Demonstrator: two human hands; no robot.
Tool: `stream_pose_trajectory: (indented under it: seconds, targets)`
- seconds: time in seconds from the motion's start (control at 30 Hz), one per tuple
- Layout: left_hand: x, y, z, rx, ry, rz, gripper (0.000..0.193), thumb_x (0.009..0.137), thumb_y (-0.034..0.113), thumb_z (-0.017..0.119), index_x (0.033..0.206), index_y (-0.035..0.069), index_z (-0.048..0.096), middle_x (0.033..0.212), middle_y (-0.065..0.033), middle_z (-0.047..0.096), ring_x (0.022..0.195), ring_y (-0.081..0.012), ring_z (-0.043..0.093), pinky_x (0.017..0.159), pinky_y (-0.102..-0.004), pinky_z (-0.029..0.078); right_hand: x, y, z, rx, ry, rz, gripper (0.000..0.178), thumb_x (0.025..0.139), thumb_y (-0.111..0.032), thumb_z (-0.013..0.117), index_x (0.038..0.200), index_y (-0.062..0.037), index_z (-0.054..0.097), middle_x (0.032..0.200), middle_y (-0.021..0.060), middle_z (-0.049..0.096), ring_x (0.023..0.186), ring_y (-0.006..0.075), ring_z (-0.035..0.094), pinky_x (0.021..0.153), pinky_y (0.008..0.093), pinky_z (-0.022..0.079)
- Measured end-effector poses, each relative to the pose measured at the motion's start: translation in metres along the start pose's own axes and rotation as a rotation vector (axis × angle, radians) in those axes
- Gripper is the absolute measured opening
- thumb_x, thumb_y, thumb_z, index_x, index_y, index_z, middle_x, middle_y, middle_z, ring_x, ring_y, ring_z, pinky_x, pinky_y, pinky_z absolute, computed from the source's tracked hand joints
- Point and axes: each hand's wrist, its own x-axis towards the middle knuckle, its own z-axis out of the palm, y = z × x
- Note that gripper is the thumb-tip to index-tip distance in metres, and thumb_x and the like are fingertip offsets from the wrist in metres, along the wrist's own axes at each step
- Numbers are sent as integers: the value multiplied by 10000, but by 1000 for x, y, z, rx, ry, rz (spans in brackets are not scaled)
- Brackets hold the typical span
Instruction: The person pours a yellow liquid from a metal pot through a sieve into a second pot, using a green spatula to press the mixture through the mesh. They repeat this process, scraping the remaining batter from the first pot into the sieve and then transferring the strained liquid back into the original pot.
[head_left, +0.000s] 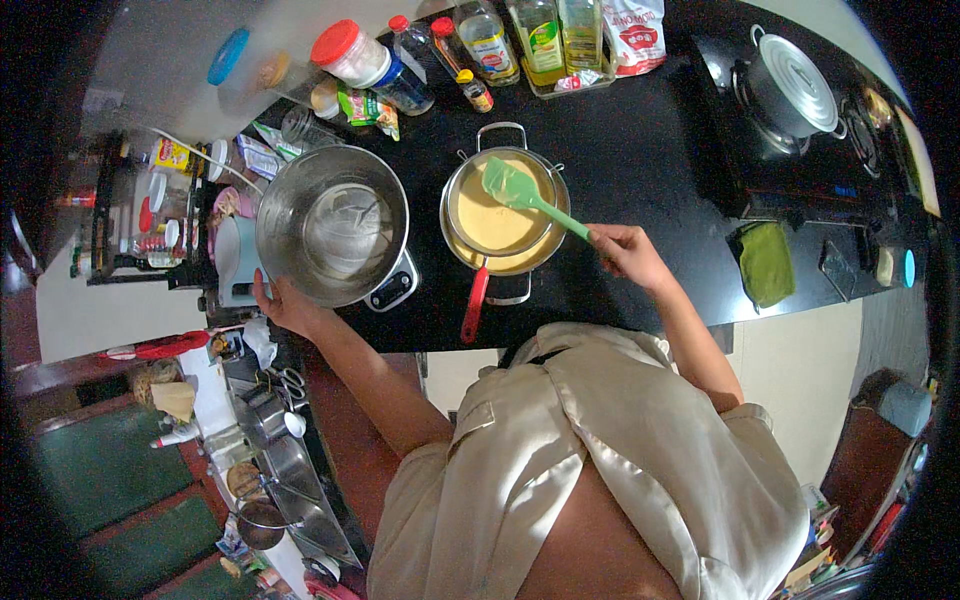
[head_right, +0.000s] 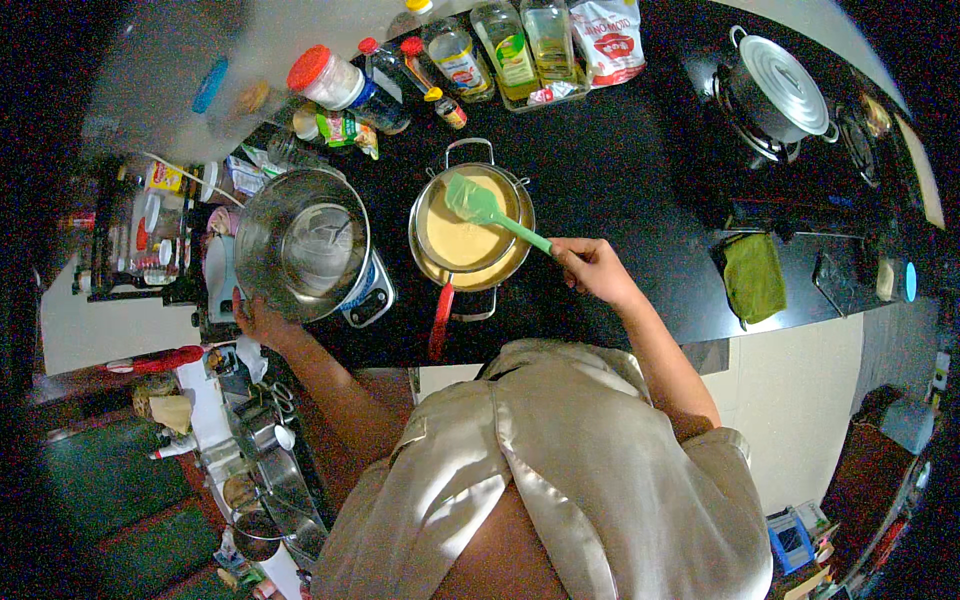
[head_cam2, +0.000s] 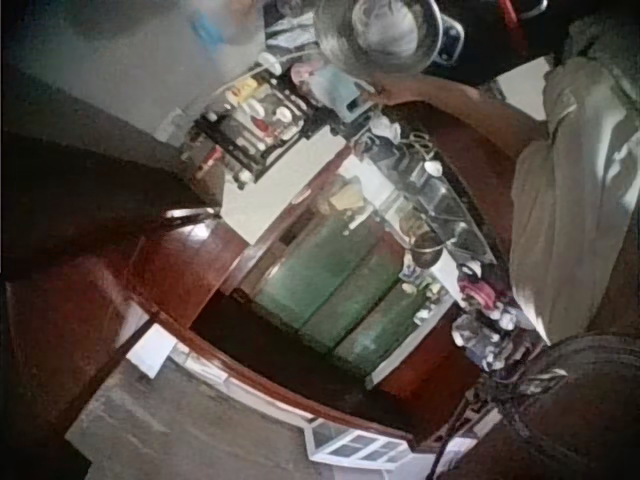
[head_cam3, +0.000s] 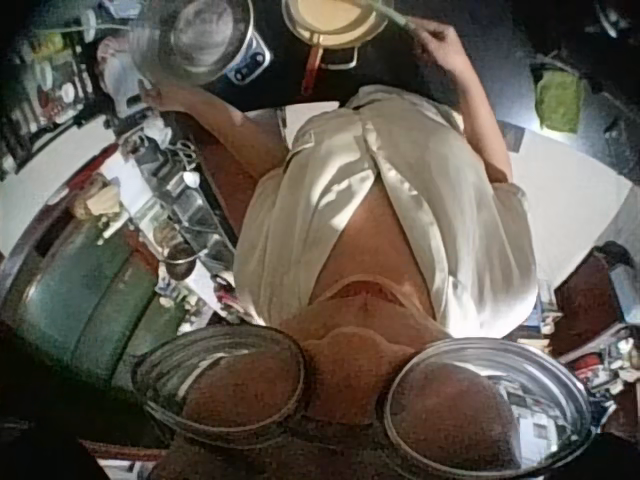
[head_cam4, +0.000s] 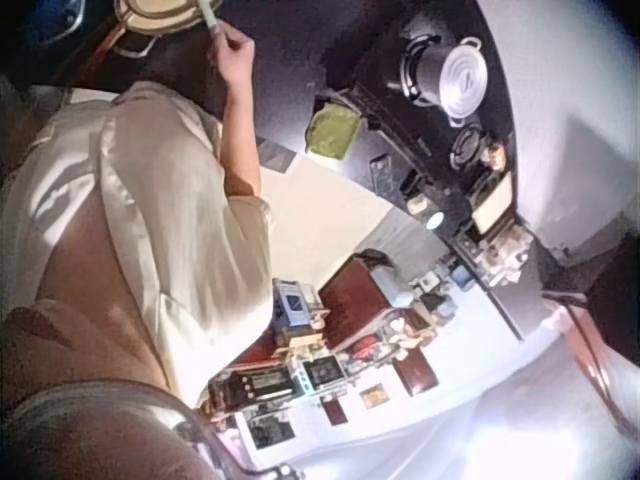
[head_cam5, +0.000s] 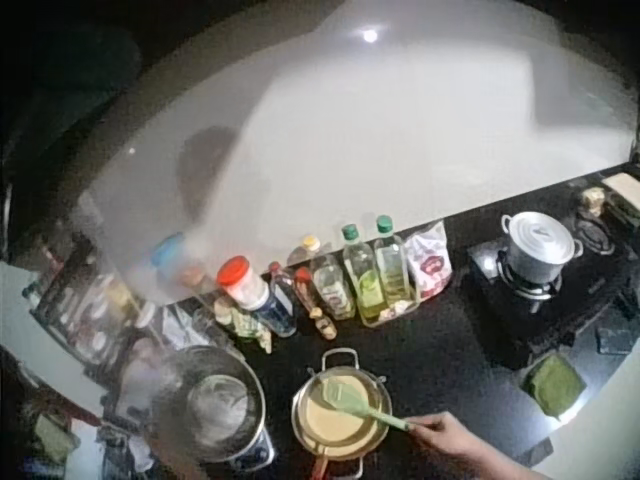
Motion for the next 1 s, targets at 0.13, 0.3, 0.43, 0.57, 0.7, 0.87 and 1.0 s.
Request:
stream_pose_trajectory:
  seconds: [0.13, 0.3, 0.43, 0.57, 0.7, 0.87, 1.0]
  targets:
    - [-9, 4, -3, -47, -5, -42, 503, 717, -62, 503, 1202, 75, 502, 1105, -170, 572, 991, -285, 552, 858, -414, 462, 8, -23, -1, 135, -113, 143, 289, 957, -288, 462, 1085, -99, 640, 535, -45, 474, 414, 29, 390, 363, 172, 309]
    - [-10, -8, -8, -122, -113, 32, 517, 714, -78, 481, 1215, 49, 491, 1168, -208, 554, 1034, -304, 560, 894, -431, 464, 12, -78, 1, 304, -432, 167, 327, 964, -317, 431, 1091, -101, 641, 514, -58, 418, 379, 5, 328, 318, 155, 232]
    - [-43, 24, 45, -151, -160, -88, 514, 734, -86, 496, 1235, 18, 456, 1190, -221, 546, 1043, -309, 570, 914, -421, 466, 6, -123, 8, 188, -408, 41, 322, 944, -344, 493, 1054, -87, 654, 543, -56, 476, 397, 6, 361, 338, 163, 257]
    - [-82, 36, 112, -191, -342, -170, 527, 718, -109, 487, 1231, 7, 459, 1196, -196, 554, 1045, -268, 572, 917, -380, 463, -27, -157, -3, -52, -122, -194, 278, 908, -318, 566, 941, -62, 672, 594, -39, 535, 484, 25, 428, 427, 196, 324]
    - [-128, 15, 185, -315, -568, -362, 518, 699, -101, 486, 1199, 30, 523, 1124, -120, 593, 1023, -200, 570, 904, -294, 434, -77, -166, -68, -218, 153, -204, 277, 891, -300, 575, 883, -41, 673, 612, -40, 541, 533, 29, 448, 459, 201, 333]
    - [-200, -23, 270, -179, -859, -750, 563, 627, -81, 489, 1181, 8, 548, 1057, -94, 613, 947, -204, 581, 837, -275, 450, -135, -149, -148, -188, 501, -149, 270, 891, -272, 570, 947, -19, 645, 758, -14, 630, 502, 11, 428, 400, 176, 286]
    - [-253, -65, 301, -161, -1078, -847, 576, 613, -80, 489, 1180, 11, 531, 1033, -98, 614, 923, -211, 586, 806, -288, 469, -160, -113, -180, -85, 519, -86, 278, 887, -281, 565, 955, -28, 655, 760, -16, 628, 495, 14, 425, 393, 173, 284]
